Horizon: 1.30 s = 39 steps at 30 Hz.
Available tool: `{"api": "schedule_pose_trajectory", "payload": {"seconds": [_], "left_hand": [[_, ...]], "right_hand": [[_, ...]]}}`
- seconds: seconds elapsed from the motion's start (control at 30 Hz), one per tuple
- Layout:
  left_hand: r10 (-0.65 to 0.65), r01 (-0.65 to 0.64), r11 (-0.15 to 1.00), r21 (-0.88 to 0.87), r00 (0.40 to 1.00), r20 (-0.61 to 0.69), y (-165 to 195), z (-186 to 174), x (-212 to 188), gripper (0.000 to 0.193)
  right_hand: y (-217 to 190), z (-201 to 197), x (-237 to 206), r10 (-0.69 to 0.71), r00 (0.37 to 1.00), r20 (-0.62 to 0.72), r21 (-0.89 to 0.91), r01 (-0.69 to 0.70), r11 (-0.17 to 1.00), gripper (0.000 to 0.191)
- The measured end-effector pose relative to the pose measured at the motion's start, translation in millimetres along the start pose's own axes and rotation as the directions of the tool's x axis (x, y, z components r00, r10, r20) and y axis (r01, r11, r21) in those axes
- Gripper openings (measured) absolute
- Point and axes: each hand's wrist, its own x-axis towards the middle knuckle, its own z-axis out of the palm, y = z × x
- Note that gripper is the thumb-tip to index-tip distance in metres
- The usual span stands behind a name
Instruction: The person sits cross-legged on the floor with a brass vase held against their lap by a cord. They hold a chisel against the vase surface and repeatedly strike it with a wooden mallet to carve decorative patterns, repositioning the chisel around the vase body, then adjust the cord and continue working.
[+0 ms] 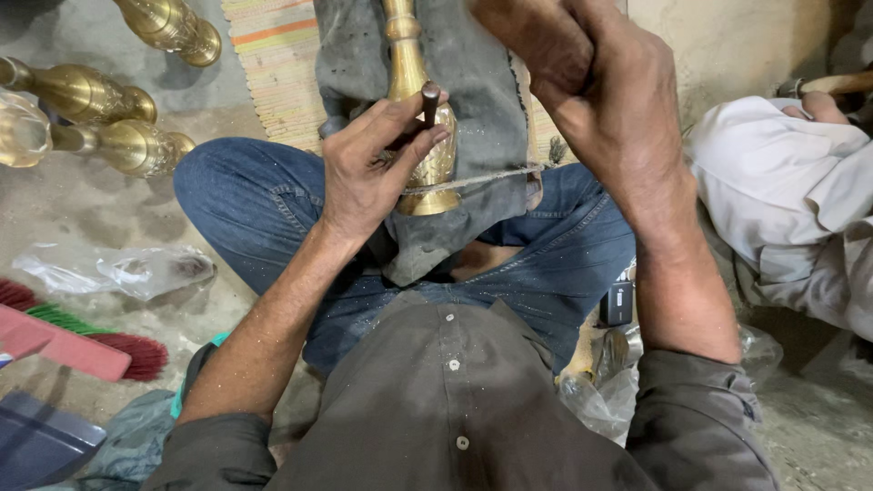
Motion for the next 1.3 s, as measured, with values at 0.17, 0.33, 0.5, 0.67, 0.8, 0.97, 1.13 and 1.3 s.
{"api": "schedule_pose_trajectory", "payload": {"seconds": [0.17,0.33,0.5,0.67,0.8,0.97,1.13,1.3], "left_hand": [[0.015,-0.015,1.000,-0.023,1.000,0.002,-2,1,1,0.035],[0.000,0.000,1.000,-0.020,1.000,0.021,-2,-1,3,0.032],[-0.025,0.025,1.000,0.009,0.999,0.028,0,-2,3,0.033],[-0.031,0.032,0.999,-0.034,0.999,0.033,4,-3,4,0.036],[-0.028,0.029,0.999,-0.016,0.998,0.047,5,-5,6,0.030],[0.002,-0.004,0.998,0.061,0.999,0.035,3,-6,6,0.032],[-0.023,0.020,0.999,0.030,0.997,0.078,3,-4,5,0.038],[-0.055,0.052,0.998,0.046,0.996,0.074,2,-5,6,0.038]], "right_hand": [[1,-2,-2,0.013,0.999,0.036,-0.097,-0.010,0.995,0.033],[-1,-4,1,0.009,0.999,0.038,-0.164,-0.002,0.986,0.033],[-3,-3,5,0.210,0.973,0.095,0.181,-0.224,0.957,0.040],[-5,-2,7,0.287,0.948,0.135,0.366,-0.317,0.875,0.028],[-3,-2,5,0.140,0.988,0.071,-0.129,-0.131,0.983,0.037],[3,0,-3,0.004,0.995,0.098,-0.286,0.025,0.958,0.037],[8,1,-7,0.098,0.990,0.106,-0.004,-0.098,0.995,0.034],[6,-1,-1,0.242,0.964,0.113,-0.027,-0.240,0.970,0.034]]}}
